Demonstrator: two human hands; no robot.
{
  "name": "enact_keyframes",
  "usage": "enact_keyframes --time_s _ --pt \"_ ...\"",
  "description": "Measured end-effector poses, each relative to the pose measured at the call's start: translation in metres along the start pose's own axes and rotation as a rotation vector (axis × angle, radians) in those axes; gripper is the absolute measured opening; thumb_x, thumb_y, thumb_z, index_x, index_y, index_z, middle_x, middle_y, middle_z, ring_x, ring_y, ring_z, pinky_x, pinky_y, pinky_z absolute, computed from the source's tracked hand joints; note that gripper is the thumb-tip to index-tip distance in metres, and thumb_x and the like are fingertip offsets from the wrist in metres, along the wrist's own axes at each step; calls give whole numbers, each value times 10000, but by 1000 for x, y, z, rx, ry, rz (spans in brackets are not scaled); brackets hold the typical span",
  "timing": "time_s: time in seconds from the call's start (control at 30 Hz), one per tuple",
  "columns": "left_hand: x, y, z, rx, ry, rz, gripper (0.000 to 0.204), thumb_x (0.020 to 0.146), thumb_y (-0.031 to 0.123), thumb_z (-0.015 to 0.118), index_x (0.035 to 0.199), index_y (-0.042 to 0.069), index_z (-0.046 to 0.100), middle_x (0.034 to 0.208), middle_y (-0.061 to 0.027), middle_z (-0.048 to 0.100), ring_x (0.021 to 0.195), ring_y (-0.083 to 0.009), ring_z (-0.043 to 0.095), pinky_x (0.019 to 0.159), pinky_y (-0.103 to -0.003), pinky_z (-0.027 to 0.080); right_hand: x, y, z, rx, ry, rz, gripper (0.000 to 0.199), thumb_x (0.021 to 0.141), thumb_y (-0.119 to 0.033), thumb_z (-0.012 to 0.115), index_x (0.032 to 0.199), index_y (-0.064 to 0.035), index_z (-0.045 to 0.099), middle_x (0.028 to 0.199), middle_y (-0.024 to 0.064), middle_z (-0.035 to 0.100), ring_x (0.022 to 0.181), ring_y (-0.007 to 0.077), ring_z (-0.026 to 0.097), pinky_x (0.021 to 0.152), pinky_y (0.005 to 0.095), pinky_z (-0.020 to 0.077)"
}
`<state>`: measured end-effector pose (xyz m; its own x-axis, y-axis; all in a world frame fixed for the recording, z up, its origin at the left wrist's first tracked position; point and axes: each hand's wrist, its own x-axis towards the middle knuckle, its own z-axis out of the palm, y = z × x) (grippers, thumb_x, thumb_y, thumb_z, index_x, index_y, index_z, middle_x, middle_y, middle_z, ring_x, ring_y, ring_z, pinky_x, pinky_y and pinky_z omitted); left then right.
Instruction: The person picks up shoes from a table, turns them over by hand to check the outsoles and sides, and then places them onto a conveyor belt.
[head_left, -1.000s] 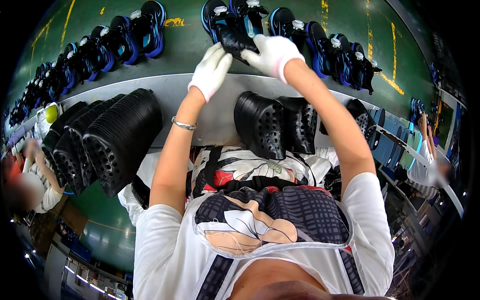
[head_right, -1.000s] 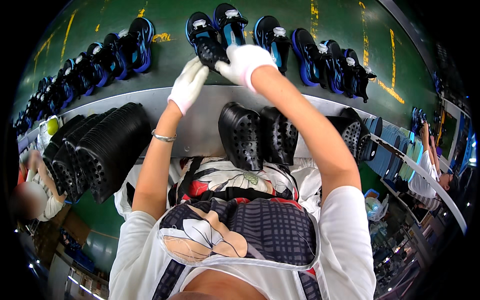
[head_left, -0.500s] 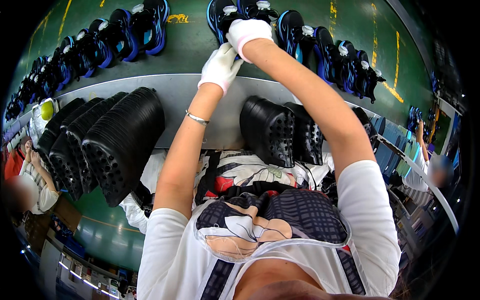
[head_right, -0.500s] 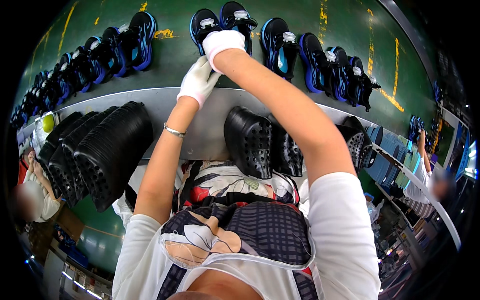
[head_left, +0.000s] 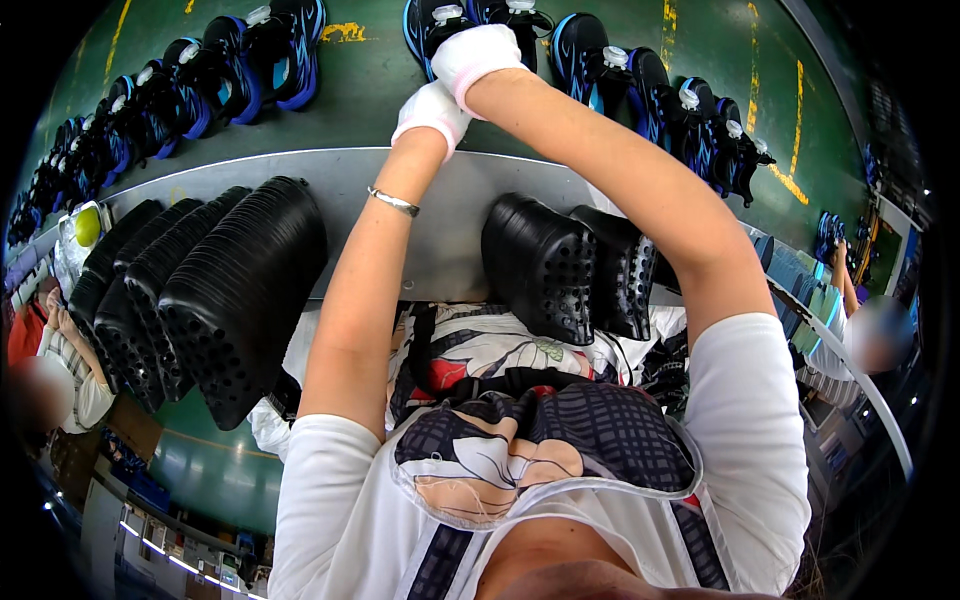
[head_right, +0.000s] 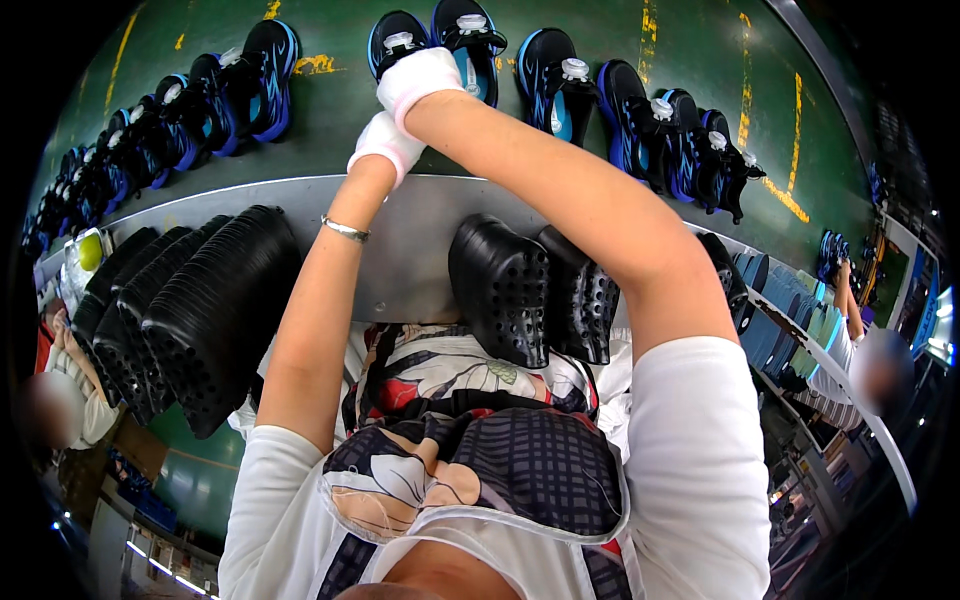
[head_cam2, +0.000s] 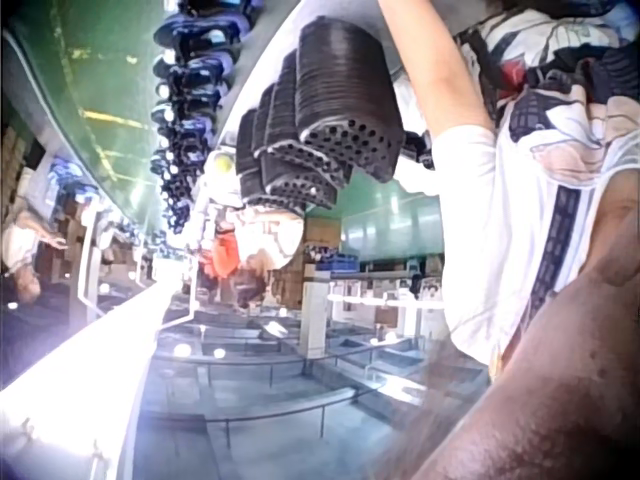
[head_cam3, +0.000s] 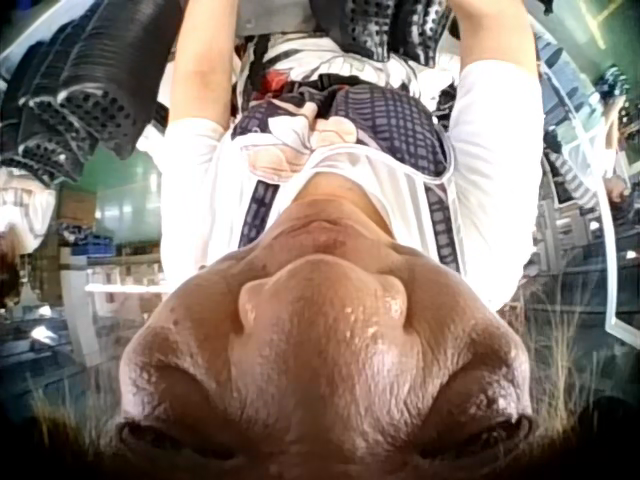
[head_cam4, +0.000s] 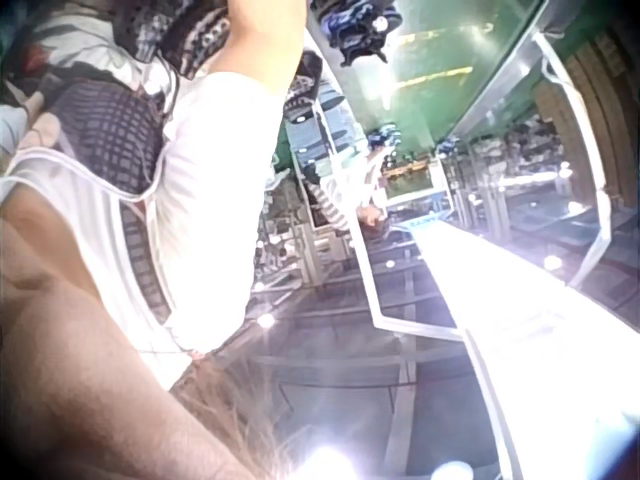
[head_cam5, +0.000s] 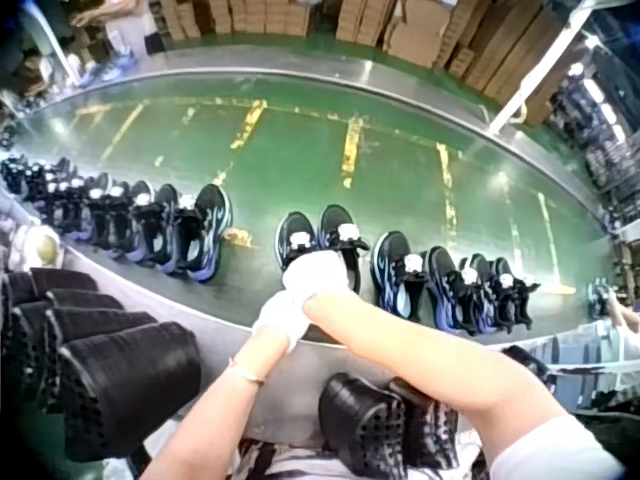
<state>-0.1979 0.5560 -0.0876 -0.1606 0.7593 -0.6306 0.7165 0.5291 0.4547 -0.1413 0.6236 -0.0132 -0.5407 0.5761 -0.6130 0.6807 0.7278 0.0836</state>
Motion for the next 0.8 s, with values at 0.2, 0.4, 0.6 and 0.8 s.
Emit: enact_keyframes --time_s 0.2,0.4,0.6,0.8 --pt "9 -6 1 37 -29 33 368 832 350 590 1084 89 650 1117 -168 623 1034 -357 583 867 -405 487 19 1 11 -93 44 -100 243 778 -143 601 997 -116 703 989 71 693 904 244 668 722 380 528" --pt "17 -14 4 86 -28 148 376 831 365 609 1092 97 640 1089 -157 633 1003 -358 587 855 -399 486 57 1 19 41 83 -61 278 799 -147 597 1061 -121 688 1071 73 672 987 249 646 777 395 527" --pt "15 -15 2 145 9 179 315 845 307 605 1078 98 637 1099 -146 631 1007 -344 591 866 -407 489 52 0 13 23 141 -69 278 788 -133 602 1052 -109 686 1063 79 674 974 251 650 775 391 518" --pt "13 -26 1 132 142 395 363 838 310 609 1108 67 606 1118 -168 606 985 -364 589 867 -404 482 14 14 10 188 157 -25 262 842 -243 532 1002 -86 668 981 98 678 905 281 651 766 398 514"
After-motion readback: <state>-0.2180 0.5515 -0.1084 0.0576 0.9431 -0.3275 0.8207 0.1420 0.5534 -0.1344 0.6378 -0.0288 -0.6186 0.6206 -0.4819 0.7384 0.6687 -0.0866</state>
